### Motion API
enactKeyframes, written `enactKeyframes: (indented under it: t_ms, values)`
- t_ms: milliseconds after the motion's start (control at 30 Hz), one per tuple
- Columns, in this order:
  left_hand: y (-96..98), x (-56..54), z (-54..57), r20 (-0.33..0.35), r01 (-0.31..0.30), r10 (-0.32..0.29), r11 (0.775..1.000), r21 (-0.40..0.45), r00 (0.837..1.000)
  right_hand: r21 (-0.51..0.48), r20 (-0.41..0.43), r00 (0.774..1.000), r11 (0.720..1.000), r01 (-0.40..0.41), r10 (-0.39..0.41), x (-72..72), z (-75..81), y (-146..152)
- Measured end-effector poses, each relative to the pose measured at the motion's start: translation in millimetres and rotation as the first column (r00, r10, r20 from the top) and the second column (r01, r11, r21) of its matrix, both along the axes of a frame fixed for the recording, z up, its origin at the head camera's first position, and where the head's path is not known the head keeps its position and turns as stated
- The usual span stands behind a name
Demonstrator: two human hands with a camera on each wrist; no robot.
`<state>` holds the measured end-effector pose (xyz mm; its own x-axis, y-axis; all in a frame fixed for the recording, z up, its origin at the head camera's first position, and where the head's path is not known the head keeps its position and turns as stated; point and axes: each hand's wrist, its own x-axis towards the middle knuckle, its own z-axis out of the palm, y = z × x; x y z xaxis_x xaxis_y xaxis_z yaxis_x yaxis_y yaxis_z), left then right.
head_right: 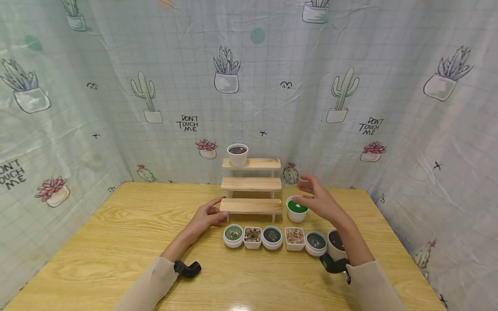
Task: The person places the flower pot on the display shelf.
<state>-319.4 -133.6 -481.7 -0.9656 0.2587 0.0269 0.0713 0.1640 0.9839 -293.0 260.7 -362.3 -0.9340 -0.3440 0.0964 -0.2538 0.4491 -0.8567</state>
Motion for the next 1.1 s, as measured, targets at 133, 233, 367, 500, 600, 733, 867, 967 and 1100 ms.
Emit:
enactKeyframes:
  t_ms: [133, 233, 367, 500, 600, 733, 867, 967, 1100]
  values:
    - [-0.1, 1.1, 0.3, -0.001, 0.003, -0.003, 1.0, 0.002, 1.0, 0.014, -0.001, 1.0, 1.0, 0.02, -0.02, -1.5, -8.0, 5.4]
    - [0.1, 1.0, -0.1, 0.003, 0.007, -0.007, 1.0, 0.002, 1.0, 0.02, -0.007, 0.999, 0.999, 0.035, -0.034, -3.4, -15.5, 9.0]
    - [-0.1, 1.6, -0.4, 0.008, 0.006, -0.006, 1.0, 0.0, 1.0, 0.022, -0.003, 0.999, 0.999, 0.044, -0.044, -7.5, -23.2, 10.8]
    - [-0.1, 1.9, 0.3, 0.008, 0.0, 0.0, 1.0, 0.003, 1.0, 0.023, 0.008, 0.999, 0.998, 0.051, -0.051, -11.9, -28.0, 11.3]
    - [0.0, 1.4, 1.1, 0.007, 0.007, -0.007, 1.0, 0.006, 1.0, 0.038, 0.018, 0.998, 0.997, 0.06, -0.061, -14.2, -30.9, 12.6]
    - [-0.8, 0.0, 1.8, 0.005, 0.013, -0.013, 1.0, 0.002, 1.0, 0.05, 0.02, 0.997, 0.996, 0.073, -0.074, -16.1, -32.7, 14.3]
    - [-2.1, -1.4, 2.2, 0.005, 0.013, -0.013, 1.0, 0.001, 1.0, 0.054, 0.024, 0.996, 0.995, 0.082, -0.084, -17.5, -33.9, 14.9]
    - [-2.6, -1.8, 1.5, 0.006, 0.017, -0.017, 1.0, 0.001, 1.0, 0.062, 0.033, 0.997, 0.995, 0.074, -0.076, -18.5, -37.5, 15.5]
    - [-1.5, -1.5, 0.0, 0.011, 0.016, -0.016, 1.0, 0.001, 1.0, 0.058, 0.054, 0.997, 0.997, 0.054, -0.057, -20.0, -44.0, 15.6]
